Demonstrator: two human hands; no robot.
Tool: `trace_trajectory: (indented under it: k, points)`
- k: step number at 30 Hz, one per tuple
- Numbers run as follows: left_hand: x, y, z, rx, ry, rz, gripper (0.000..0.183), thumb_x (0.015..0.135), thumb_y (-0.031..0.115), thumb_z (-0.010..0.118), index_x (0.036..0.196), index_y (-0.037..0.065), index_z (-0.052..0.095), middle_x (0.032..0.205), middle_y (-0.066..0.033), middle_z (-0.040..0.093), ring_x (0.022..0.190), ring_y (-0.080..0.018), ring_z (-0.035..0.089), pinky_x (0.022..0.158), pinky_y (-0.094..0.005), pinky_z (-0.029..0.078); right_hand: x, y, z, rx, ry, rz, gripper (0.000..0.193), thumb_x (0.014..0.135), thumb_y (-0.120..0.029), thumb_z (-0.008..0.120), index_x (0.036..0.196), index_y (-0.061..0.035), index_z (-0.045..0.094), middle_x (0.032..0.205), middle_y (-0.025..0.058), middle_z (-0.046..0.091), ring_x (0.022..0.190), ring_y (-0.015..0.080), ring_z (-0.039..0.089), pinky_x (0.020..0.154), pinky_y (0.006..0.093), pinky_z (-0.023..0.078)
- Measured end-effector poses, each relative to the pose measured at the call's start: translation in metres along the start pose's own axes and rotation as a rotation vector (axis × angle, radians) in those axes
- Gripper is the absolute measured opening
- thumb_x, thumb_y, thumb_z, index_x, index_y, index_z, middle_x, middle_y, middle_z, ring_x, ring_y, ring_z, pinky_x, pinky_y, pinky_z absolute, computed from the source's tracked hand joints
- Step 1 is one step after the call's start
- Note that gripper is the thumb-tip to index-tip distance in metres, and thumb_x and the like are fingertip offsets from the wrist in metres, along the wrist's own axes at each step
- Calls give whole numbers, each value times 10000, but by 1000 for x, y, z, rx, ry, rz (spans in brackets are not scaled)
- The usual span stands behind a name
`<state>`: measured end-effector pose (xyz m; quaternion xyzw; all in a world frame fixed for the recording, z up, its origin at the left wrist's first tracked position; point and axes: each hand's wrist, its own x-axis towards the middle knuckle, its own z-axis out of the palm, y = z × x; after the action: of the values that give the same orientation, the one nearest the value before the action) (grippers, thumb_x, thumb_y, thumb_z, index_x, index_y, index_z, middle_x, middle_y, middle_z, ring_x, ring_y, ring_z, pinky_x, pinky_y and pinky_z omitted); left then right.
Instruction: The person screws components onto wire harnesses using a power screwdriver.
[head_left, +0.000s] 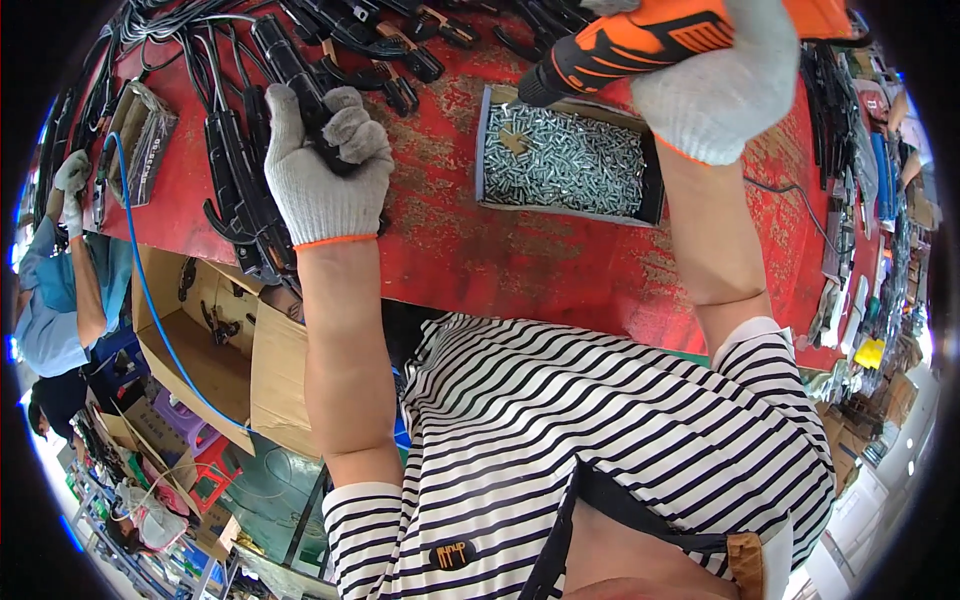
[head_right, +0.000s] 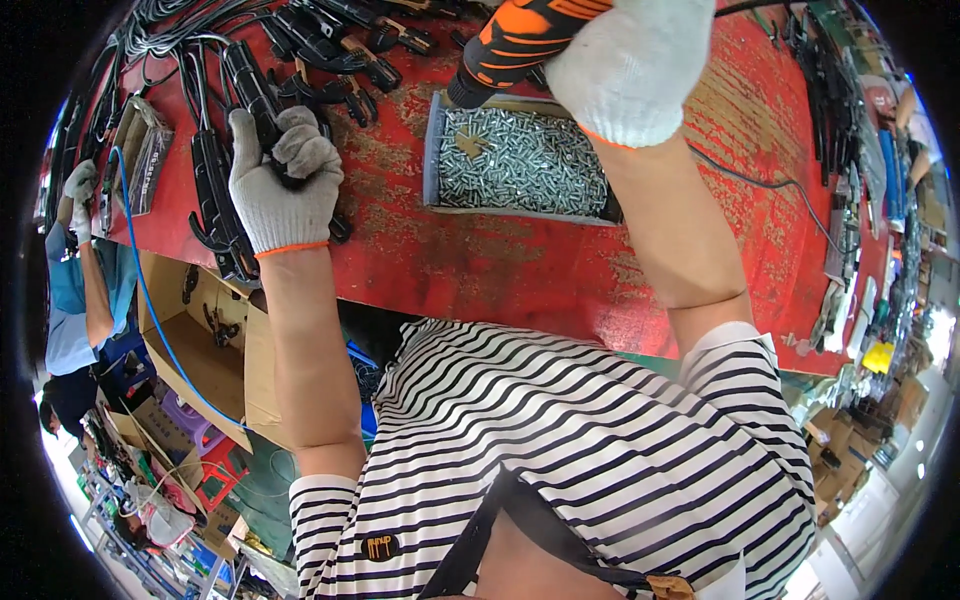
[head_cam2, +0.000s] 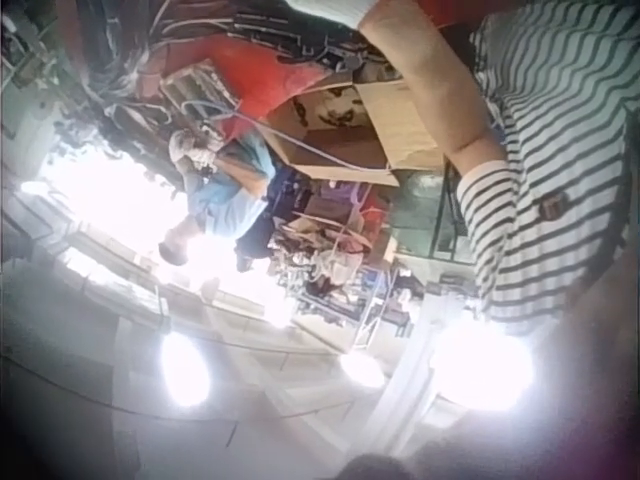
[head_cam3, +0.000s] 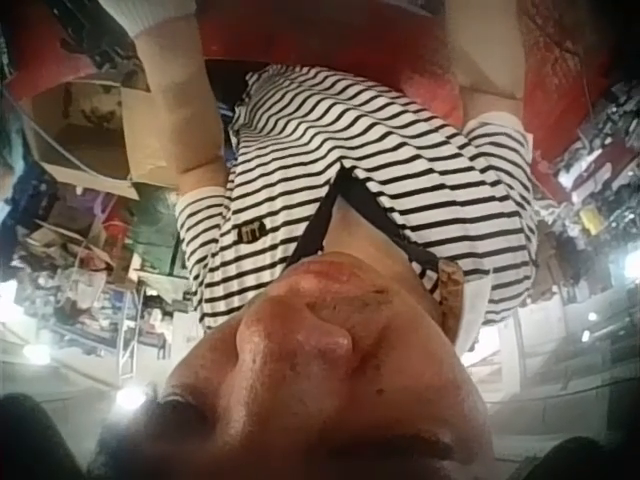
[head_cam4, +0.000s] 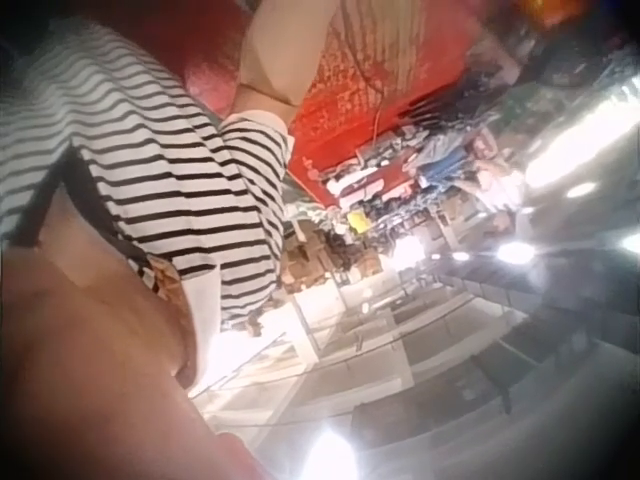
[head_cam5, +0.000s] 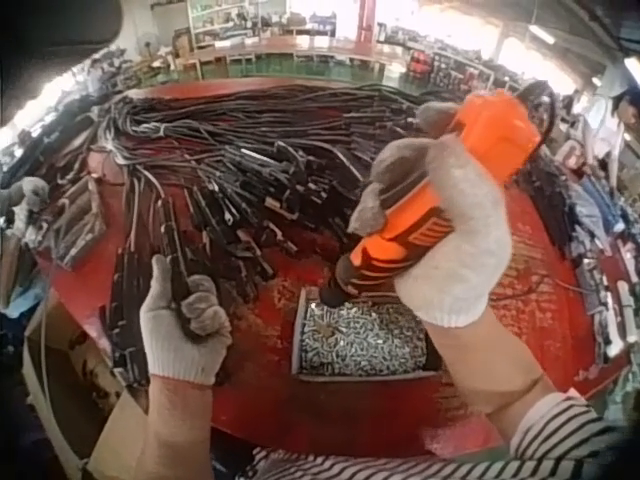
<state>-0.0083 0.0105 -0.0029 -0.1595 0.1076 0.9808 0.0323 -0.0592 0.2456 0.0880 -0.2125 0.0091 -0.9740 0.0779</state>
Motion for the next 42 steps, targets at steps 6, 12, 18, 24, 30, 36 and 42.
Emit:
trace_trajectory:
  k: [6,12,18,24,30,36,42]
  points:
    - [0,5,-1,20,-43,-21,501,1009,505,645,921,17,571,736,-35,517,537,-114,400,496,-251,329,5,19,49,-1284,136,-525,303,1005,-347,631,1158,-86,608,874,64,683,606,161,636,556,332,556]
    - [-8,7,-2,11,17,60,485,1006,490,660,911,24,564,742,-24,512,568,-101,452,494,-248,334,14,66,56,-1218,65,-583,245,986,-363,663,1071,-133,647,893,39,681,636,139,633,606,313,560]
    - [-2,1,3,73,91,115,379,1002,425,688,1002,59,588,809,-51,598,596,-128,504,480,-263,362,36,84,60,-1117,-83,-438,291,964,-360,698,1067,-97,626,876,75,680,638,165,671,576,312,598]
    - [-7,1,8,117,159,170,371,1024,398,662,914,51,594,795,-31,586,555,-93,442,468,-244,330,38,101,49,-1028,-129,-265,340,961,-385,710,1031,-70,603,869,73,672,652,172,675,587,319,600]
    - [-5,0,9,116,170,154,380,1014,407,678,885,59,599,767,-17,563,570,-88,443,478,-238,329,40,101,47,-1014,-122,-248,333,969,-379,702,1034,-68,604,871,71,670,649,173,670,592,328,587]
    - [-1,6,-6,20,92,71,223,1009,319,688,1164,196,584,870,-40,604,620,-120,506,499,-254,373,42,106,47,-1008,-134,-261,326,971,-372,695,1022,-62,610,869,75,666,641,176,661,582,327,574]
    - [-5,6,-7,52,118,123,216,1011,333,685,1063,141,600,825,-35,604,603,-115,496,484,-257,353,41,115,48,-957,-71,-219,331,971,-364,688,995,-43,615,861,83,654,623,186,648,570,331,561]
